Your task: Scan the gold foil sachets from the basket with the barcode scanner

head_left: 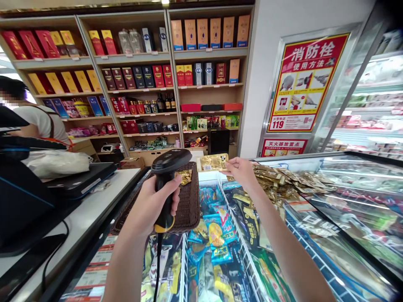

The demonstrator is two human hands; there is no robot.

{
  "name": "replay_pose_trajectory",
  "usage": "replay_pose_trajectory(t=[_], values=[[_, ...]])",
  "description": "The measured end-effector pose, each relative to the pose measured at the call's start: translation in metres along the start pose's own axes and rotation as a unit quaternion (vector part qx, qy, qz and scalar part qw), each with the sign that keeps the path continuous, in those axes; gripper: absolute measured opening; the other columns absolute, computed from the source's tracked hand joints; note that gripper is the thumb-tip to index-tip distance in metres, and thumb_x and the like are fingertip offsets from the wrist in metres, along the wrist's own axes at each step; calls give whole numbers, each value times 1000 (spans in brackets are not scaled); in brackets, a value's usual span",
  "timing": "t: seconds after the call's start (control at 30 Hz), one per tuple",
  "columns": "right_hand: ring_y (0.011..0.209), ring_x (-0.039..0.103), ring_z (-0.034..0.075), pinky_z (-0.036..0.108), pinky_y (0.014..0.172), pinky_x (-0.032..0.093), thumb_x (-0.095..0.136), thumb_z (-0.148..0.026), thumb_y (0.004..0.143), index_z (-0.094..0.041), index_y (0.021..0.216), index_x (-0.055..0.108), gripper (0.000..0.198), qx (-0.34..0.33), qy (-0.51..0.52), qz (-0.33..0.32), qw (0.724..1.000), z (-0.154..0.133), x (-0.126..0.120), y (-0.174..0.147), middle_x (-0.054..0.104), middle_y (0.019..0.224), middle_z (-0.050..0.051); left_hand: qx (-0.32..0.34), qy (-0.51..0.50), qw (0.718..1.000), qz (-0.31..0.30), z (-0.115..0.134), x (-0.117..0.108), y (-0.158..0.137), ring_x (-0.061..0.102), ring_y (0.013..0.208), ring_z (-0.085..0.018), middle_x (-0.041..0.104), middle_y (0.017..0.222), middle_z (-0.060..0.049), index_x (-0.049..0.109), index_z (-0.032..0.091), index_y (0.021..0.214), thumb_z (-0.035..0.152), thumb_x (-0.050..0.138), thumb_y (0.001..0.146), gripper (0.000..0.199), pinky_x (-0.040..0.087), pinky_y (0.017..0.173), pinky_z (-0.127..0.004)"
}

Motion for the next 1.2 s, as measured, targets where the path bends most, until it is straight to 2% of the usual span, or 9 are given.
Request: replay_pose_trajectory(t=[0.13, 0.33, 0.63, 0.8, 1.0, 1.1, 1.2], values=[[68, 74, 18, 32, 76, 65, 80, -22, 75, -15, 76, 58, 23, 15, 82, 72, 994, -8, -10, 4, 67, 64, 0, -8, 8, 1000, -23, -7, 13, 3, 49, 45, -9, 52, 56, 4, 52, 18, 73, 51, 68, 81, 37, 41, 41, -20], [67, 74, 19, 35, 81, 64, 79, -17, 77, -14, 75, 59, 20, 27, 113, 109, 987, -17, -18, 4, 65, 64, 0, -27, 5, 997, -72, -17, 31, 3, 49, 45, -10, 54, 57, 4, 52, 19, 76, 48, 67, 82, 33, 41, 41, -21], [71, 75, 21, 38, 83, 64, 80, -21, 77, -14, 77, 59, 22, -1, 125, 86, 988, -11, -21, 11, 67, 67, 2, -17, 19, 997, -79, -15, 37, 3, 47, 44, -10, 51, 56, 5, 52, 20, 77, 40, 69, 81, 27, 41, 40, -22], [69, 74, 18, 35, 80, 64, 78, -24, 79, -15, 85, 59, 22, -32, 95, 89, 991, -15, -22, 8, 69, 70, 0, -23, 36, 997, -66, -16, 36, 0, 47, 43, -10, 51, 54, 5, 52, 20, 78, 38, 67, 82, 24, 40, 40, -22], [68, 74, 17, 32, 77, 64, 74, -26, 81, -16, 84, 59, 18, -51, 51, 73, 995, -23, -27, 5, 68, 68, 0, -26, 26, 997, -67, -12, 34, -1, 48, 45, -11, 52, 56, 4, 54, 20, 81, 39, 66, 83, 22, 41, 41, -22], [58, 71, 19, 32, 62, 64, 71, -23, 80, -17, 83, 62, 12, 0, -17, 28, 999, -11, -38, 12, 69, 66, 3, -22, 27, 997, -66, -12, 30, 0, 48, 45, -11, 52, 56, 4, 57, 20, 83, 41, 64, 84, 22, 41, 41, -21], [48, 67, 21, 29, 44, 57, 73, -13, 72, -16, 74, 63, 11, 111, -130, -29, 985, 12, -56, 21, 66, 55, 5, -9, 39, 997, -65, -11, 28, 1, 48, 44, -11, 52, 55, 4, 57, 20, 81, 43, 63, 85, 24, 41, 41, -21]])
Point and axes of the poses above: each hand's wrist, its own y-axis towards the middle knuckle, its own x-axis out of the palm, z = x × y, the point moved 3 cm from there along y, towards the middle knuckle
